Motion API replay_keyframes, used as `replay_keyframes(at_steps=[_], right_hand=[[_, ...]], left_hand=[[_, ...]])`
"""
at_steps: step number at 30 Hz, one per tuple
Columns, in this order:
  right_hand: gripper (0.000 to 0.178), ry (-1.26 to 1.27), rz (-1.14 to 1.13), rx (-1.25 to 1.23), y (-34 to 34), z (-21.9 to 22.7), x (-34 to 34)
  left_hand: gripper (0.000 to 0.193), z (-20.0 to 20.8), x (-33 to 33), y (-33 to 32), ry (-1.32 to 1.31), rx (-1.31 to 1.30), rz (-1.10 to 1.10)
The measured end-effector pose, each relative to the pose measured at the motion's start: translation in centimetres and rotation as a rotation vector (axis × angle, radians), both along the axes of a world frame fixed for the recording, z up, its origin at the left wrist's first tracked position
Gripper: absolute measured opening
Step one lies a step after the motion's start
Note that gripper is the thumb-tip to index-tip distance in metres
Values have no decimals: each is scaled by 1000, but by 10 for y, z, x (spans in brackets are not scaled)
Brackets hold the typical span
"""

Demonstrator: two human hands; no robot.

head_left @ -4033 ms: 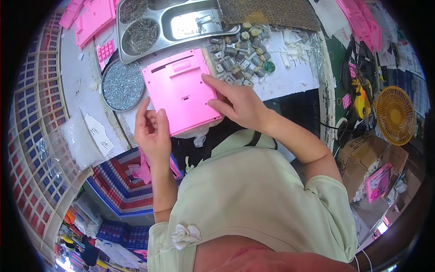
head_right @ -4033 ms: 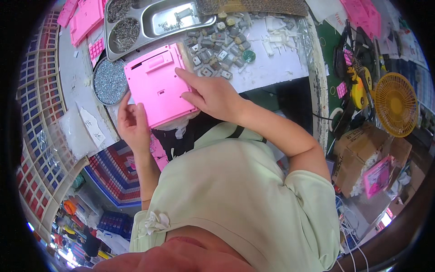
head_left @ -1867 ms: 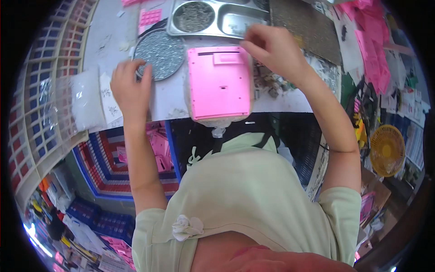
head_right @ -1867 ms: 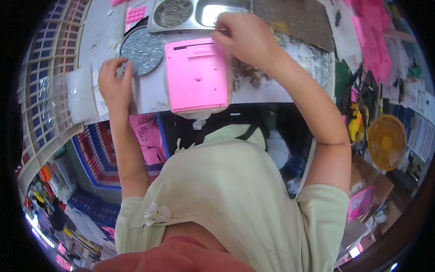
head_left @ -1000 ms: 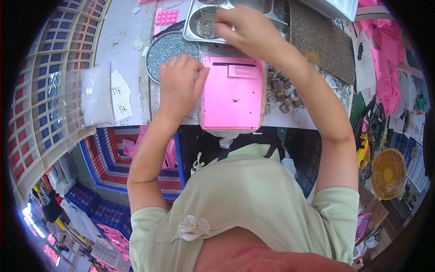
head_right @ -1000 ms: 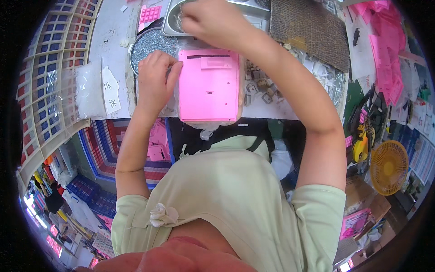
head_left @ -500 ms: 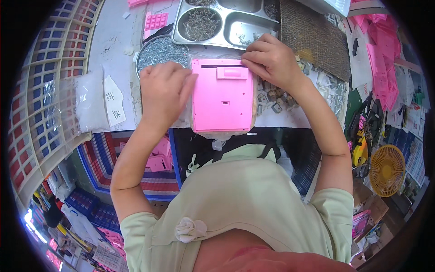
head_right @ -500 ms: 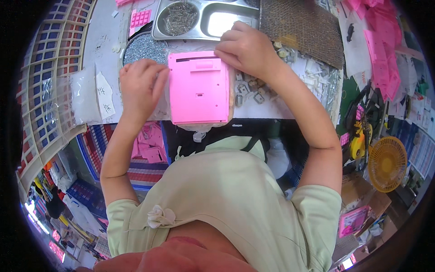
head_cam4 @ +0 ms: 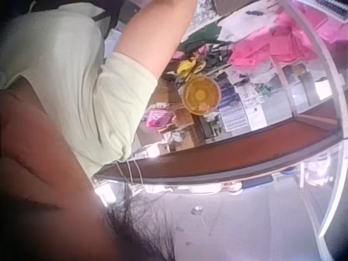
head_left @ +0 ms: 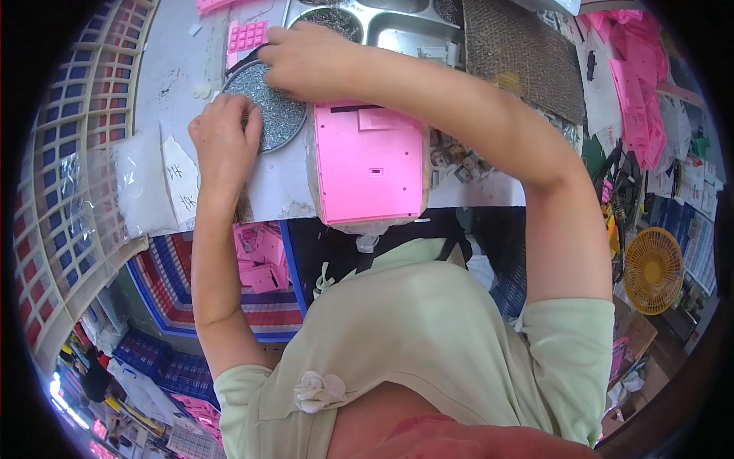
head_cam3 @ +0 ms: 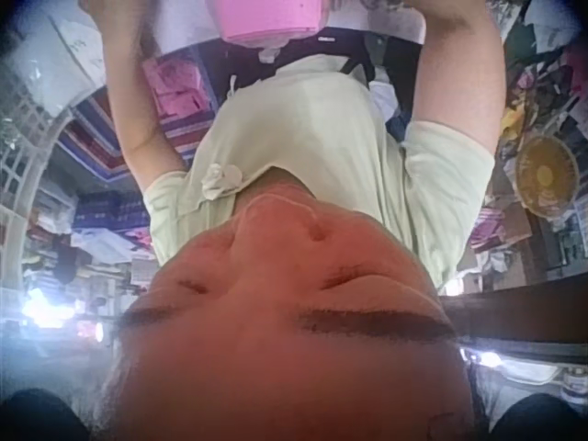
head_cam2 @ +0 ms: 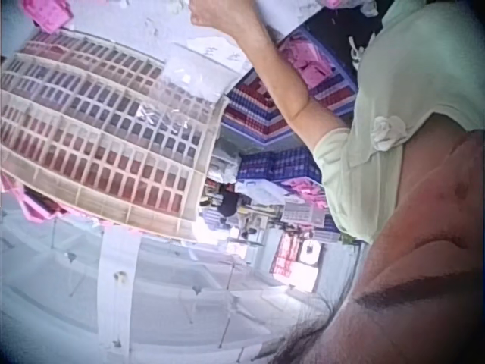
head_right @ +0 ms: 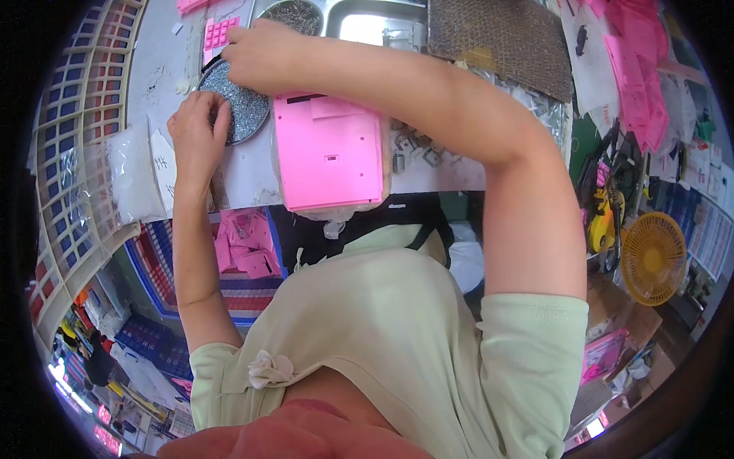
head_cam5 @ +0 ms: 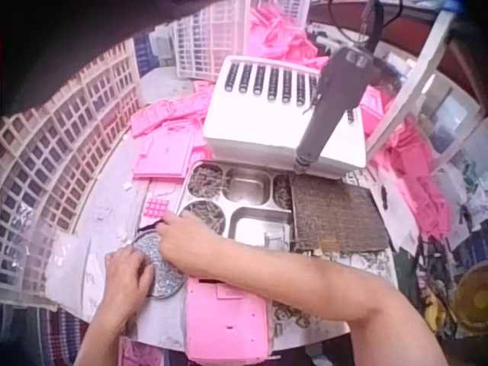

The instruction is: Assemble a pink plastic toy component by inserting internal parts and securing the casing with an electric screwdriver and soldering iron.

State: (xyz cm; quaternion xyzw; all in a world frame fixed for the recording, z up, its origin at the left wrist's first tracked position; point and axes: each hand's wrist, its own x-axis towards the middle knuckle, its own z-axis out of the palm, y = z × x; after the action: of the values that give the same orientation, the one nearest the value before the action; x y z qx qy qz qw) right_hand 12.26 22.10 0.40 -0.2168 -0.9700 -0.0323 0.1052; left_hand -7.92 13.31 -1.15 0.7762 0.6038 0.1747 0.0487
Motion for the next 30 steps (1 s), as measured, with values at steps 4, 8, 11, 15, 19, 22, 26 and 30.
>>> replay_keyframes(at_steps=[4,8,11,15,19,22,26,30], right_hand=[[12,-156,15,-86,15,1,-32],[15,-165,-100,-185,15,5,-41],[17,-45,-153,-155,12,0,-33],[17,119,-112,-12,11,-10,-23],[18,394,-150,-118,2,3,-9],[16,660,-255,-526,-28,22,35],[17,806,-471,-887,-79,37,119],[15,801,-649,-1028,-121,36,159]], left_hand=[[14,-9,-10,0,85,28,43],[18,-11,-20,2,-138,-87,62],[14,1,-13,-5,-511,-262,156],[9,27,17,-21,-540,-180,-22],[9,40,59,-53,-438,-44,-327],[8,44,95,-77,-266,-104,-466],[12,36,126,-83,-122,-28,-624],[14,34,132,-77,-9,51,-720]])
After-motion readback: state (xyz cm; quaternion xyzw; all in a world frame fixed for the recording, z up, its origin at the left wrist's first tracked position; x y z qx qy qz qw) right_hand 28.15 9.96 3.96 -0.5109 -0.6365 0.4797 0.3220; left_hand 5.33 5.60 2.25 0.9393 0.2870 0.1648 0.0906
